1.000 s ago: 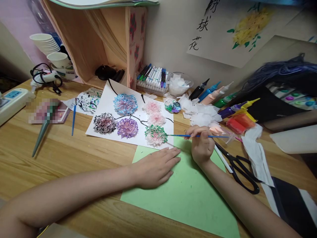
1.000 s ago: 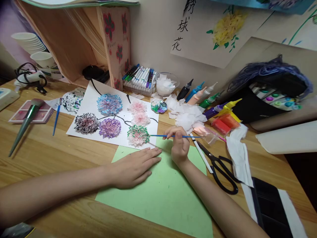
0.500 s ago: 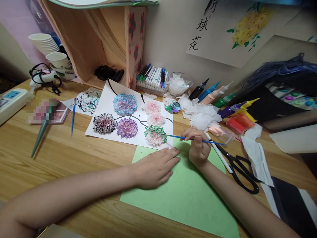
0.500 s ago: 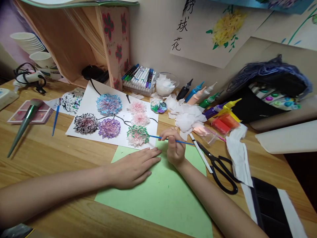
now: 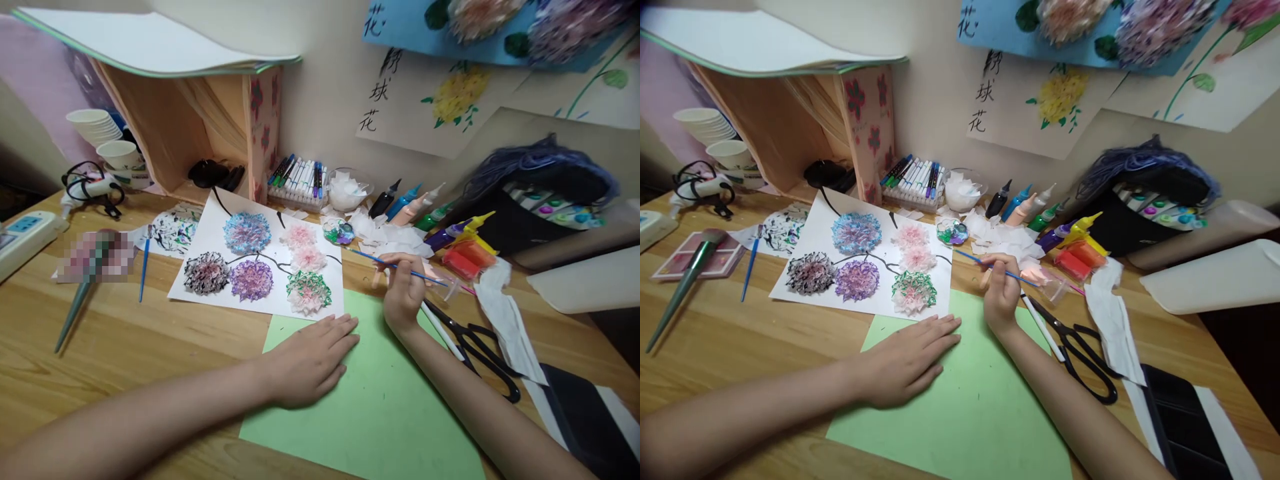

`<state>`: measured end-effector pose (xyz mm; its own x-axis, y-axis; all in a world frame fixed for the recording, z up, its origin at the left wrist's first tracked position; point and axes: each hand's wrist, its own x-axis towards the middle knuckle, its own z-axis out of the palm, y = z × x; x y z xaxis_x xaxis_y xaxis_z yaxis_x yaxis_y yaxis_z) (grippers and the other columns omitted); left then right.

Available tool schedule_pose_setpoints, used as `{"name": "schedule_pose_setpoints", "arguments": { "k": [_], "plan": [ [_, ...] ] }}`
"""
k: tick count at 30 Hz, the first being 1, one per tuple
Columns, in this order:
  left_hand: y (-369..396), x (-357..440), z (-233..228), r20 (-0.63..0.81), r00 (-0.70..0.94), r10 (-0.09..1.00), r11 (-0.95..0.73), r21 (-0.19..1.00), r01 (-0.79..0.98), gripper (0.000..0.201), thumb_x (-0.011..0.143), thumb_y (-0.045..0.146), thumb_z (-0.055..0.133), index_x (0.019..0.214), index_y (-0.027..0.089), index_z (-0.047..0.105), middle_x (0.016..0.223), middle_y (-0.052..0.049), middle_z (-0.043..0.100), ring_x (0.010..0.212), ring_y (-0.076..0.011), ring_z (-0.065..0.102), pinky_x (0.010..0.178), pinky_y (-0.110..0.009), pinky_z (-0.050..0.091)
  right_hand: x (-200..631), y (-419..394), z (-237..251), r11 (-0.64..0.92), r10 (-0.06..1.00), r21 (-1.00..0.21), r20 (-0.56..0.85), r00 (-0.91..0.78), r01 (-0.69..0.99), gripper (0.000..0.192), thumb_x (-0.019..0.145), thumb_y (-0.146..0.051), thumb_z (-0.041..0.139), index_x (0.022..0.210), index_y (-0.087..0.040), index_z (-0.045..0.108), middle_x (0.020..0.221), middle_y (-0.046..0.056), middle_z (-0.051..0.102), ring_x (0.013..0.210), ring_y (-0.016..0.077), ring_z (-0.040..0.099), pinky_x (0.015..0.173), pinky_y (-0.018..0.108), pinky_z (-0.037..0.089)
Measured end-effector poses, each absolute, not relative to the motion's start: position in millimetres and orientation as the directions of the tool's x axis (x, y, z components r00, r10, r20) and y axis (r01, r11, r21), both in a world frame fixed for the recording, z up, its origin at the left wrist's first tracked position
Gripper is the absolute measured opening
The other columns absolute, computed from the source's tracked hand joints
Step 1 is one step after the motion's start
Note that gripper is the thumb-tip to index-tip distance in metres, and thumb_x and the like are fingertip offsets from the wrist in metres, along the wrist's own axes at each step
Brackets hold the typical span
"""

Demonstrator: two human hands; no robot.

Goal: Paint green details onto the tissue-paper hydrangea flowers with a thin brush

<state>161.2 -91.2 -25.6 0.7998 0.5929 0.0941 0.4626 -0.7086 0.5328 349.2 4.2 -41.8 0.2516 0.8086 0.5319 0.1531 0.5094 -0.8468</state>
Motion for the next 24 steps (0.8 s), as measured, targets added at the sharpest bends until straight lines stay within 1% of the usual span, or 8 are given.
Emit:
{"name": "schedule_pose_setpoints", "arguments": {
  "k": [2, 5, 10, 12, 17, 21, 24],
  "plan": [
    [-91.5, 160.4, -23.2, 0.082, 0.797, 0.598, -0.703, 0.530, 0.473, 0.046, 0.097, 0.027, 0.032, 0.138, 0.007, 0.038, 0.151, -0.016, 0.030, 0.141, -0.0235, 0.024, 0.117, -0.038, 0.020, 353.5, 22.0, -42.8, 0.461, 0.825, -0.853, 0.513, 0.236, 0.244, 0.026, 0.094, -0.040, 0.041, 0.086, -0.022, 0.058, 0.083, 0.002, 0.059, 0.077, 0.0157, 0.057, 0.071, 0.030, 0.045],
    [-91.3, 159.3, -21.1, 0.079, 0.793, 0.604, -0.700, 0.529, 0.480, 0.046, 0.098, 0.027, 0.031, 0.140, 0.009, 0.036, 0.151, -0.014, 0.030, 0.141, -0.0223, 0.023, 0.117, -0.038, 0.021, 357.5, 42.7, -45.1, 0.422, 0.865, -0.850, 0.482, 0.141, 0.314, 0.027, 0.095, -0.041, 0.039, 0.090, -0.021, 0.057, 0.083, 0.002, 0.060, 0.078, 0.0161, 0.058, 0.072, 0.031, 0.044],
    [-90.8, 159.0, -19.2, 0.075, 0.790, 0.609, -0.696, 0.528, 0.486, 0.045, 0.097, 0.027, 0.032, 0.140, 0.011, 0.035, 0.152, -0.013, 0.029, 0.141, -0.0215, 0.022, 0.116, -0.039, 0.023, 356.0, 50.0, -46.9, 0.462, 0.866, -0.804, 0.500, 0.006, 0.374, 0.029, 0.096, -0.040, 0.036, 0.084, -0.021, 0.055, 0.079, 0.001, 0.059, 0.075, 0.0158, 0.056, 0.072, 0.030, 0.042],
    [-91.0, 159.4, -18.1, 0.060, 0.790, 0.610, -0.693, 0.524, 0.495, 0.045, 0.096, 0.025, 0.034, 0.140, 0.012, 0.036, 0.151, -0.014, 0.030, 0.141, -0.0221, 0.023, 0.116, -0.041, 0.024, 355.0, 48.6, -45.9, 0.466, 0.869, -0.800, 0.495, -0.025, 0.377, 0.030, 0.096, -0.040, 0.037, 0.082, -0.021, 0.056, 0.079, 0.001, 0.059, 0.074, 0.0160, 0.055, 0.072, 0.030, 0.042],
    [-91.2, 160.3, -16.4, 0.061, 0.787, 0.614, -0.692, 0.521, 0.500, 0.046, 0.095, 0.023, 0.037, 0.139, 0.013, 0.035, 0.151, -0.013, 0.031, 0.141, -0.0229, 0.024, 0.115, -0.041, 0.025, 354.2, 47.9, -44.4, 0.461, 0.872, -0.812, 0.489, -0.014, 0.358, 0.030, 0.096, -0.041, 0.036, 0.084, -0.022, 0.056, 0.079, 0.001, 0.059, 0.074, 0.0164, 0.055, 0.070, 0.030, 0.042],
    [-90.5, 160.6, -16.2, 0.048, 0.792, 0.608, -0.695, 0.514, 0.503, 0.047, 0.093, 0.022, 0.039, 0.139, 0.012, 0.035, 0.151, -0.014, 0.031, 0.140, -0.0240, 0.025, 0.115, -0.042, 0.026, 354.4, 48.2, -45.2, 0.457, 0.881, -0.817, 0.470, -0.053, 0.352, 0.031, 0.095, -0.042, 0.037, 0.082, -0.021, 0.056, 0.080, 0.002, 0.059, 0.076, 0.0166, 0.055, 0.073, 0.030, 0.042],
    [-90.3, 160.8, -15.6, 0.044, 0.794, 0.606, -0.697, 0.511, 0.503, 0.047, 0.093, 0.021, 0.038, 0.140, 0.011, 0.035, 0.151, -0.015, 0.031, 0.140, -0.0235, 0.025, 0.115, -0.043, 0.026, 354.7, 47.9, -44.6, 0.450, 0.887, -0.833, 0.459, -0.051, 0.322, 0.031, 0.096, -0.042, 0.036, 0.083, -0.022, 0.055, 0.081, 0.001, 0.059, 0.075, 0.0158, 0.054, 0.073, 0.029, 0.041]
  ]
}}
